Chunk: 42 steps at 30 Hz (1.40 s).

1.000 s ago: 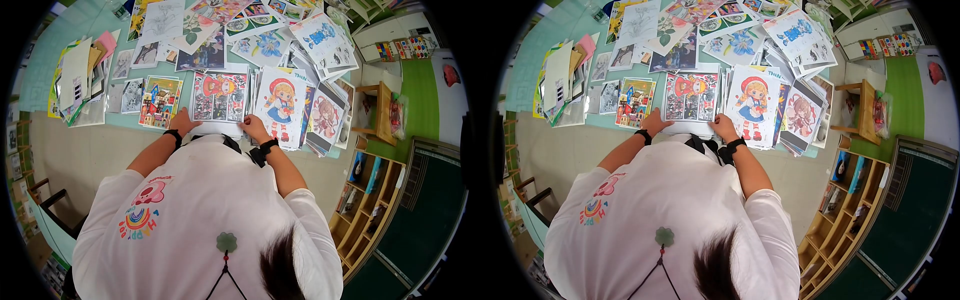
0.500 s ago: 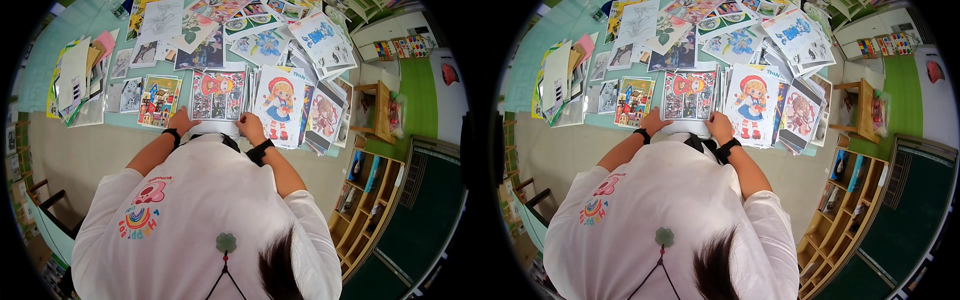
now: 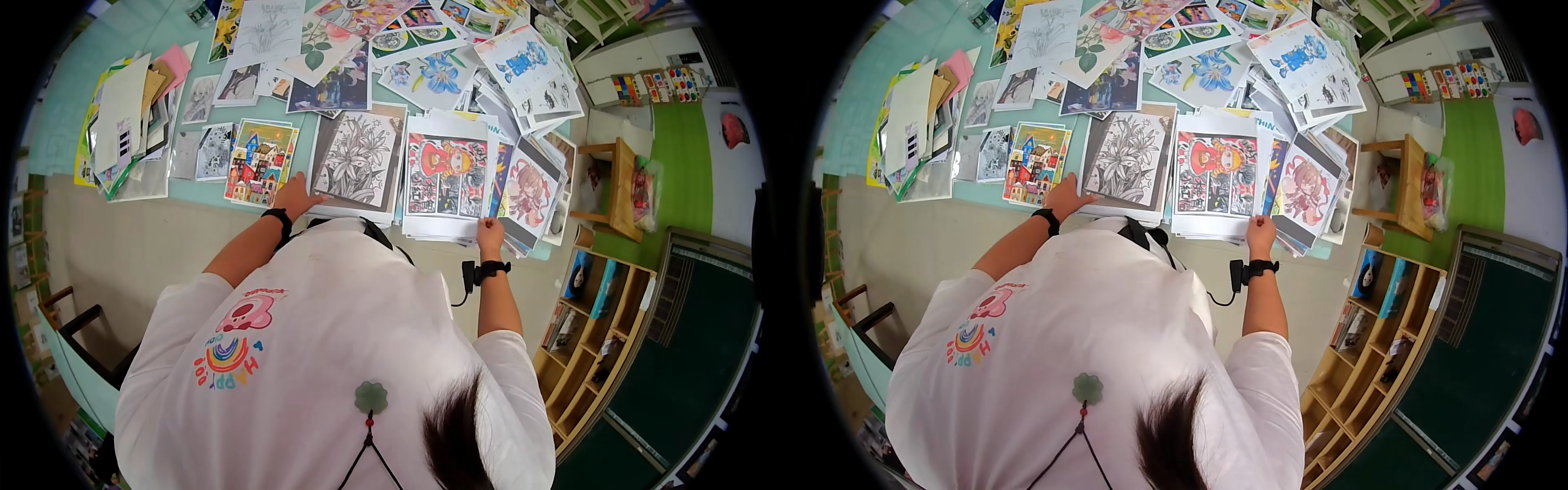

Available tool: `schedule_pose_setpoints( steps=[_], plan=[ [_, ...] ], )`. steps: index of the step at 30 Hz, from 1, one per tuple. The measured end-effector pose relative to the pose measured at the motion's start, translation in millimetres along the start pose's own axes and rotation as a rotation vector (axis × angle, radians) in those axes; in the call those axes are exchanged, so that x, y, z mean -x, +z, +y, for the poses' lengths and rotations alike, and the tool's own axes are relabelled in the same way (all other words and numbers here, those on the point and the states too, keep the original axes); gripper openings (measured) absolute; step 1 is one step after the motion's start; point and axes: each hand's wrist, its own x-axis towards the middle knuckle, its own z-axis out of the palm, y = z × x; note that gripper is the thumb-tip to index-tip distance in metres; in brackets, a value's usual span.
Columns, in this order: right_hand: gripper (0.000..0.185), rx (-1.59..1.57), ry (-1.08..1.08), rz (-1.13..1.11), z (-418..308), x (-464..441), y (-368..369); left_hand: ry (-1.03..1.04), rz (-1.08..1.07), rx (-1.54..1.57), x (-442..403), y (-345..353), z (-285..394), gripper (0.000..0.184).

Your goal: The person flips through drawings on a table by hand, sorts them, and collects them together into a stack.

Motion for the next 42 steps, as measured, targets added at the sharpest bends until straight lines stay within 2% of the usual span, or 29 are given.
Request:
schedule_pose_setpoints(
  steps=[5,8,10,11,13,15,17,23,26,29,30,37,40,42],
  plan=[
    [0.017,0.226,0.031,0.058,-29.9,9.8,-0.7,-0.018,0.017,-0.014,4.0,-3.8,6.5,0.071],
    [0.022,0.379,-0.28,0.368,-103.5,29.8,1.1,-0.034,0.014,-0.012,1.7,-1.0,6.4,0.071],
    [0.025,0.082,-0.443,0.07,-107.0,25.9,35.5,-0.039,0.022,-0.015,0.7,2.5,5.4,0.071],
    [0.024,-0.11,-0.347,-0.129,-121.0,30.3,51.7,-0.036,0.031,-0.017,0.5,3.9,4.9,0.072],
    [0.028,-0.176,-0.3,-0.377,-151.8,44.2,71.9,-0.033,0.042,-0.017,-1.0,9.7,2.0,0.072],
    [0.031,-0.075,-0.326,-0.638,-164.5,41.6,94.5,-0.038,0.057,-0.015,-2.5,12.9,-0.7,0.072],
    [0.03,0.068,-0.41,-0.543,-173.8,49.1,105.3,-0.044,0.066,-0.043,1.3,13.7,-0.1,0.072],
    [0.028,0.184,-0.5,-0.367,-200.1,61.6,87.6,-0.047,0.036,-0.029,5.6,8.1,4.6,0.073],
    [0.025,-0.049,-0.438,-0.401,-208.4,59.6,76.5,-0.033,0.033,-0.065,0.4,11.2,0.4,0.075],
    [0.024,-0.042,-0.279,-0.582,-202.2,52.8,82.1,-0.02,0.025,-0.057,-0.2,9.7,-0.5,0.075],
    [0.027,-0.055,-0.325,-0.508,-193.3,52.0,88.1,-0.026,0.013,-0.03,0.0,8.0,0.3,0.075],
    [0.025,0.108,-0.373,-0.42,-166.9,45.3,66.5,-0.041,0.068,0.041,1.4,10.5,0.4,0.073],
    [0.023,0.149,-0.406,-0.304,-165.4,43.1,62.1,-0.043,0.114,0.034,0.0,18.5,-0.2,0.071],
    [0.021,-0.05,-0.427,-0.222,-166.2,32.8,52.1,-0.047,0.127,0.012,0.6,20.7,-1.7,0.069]
  ],
)
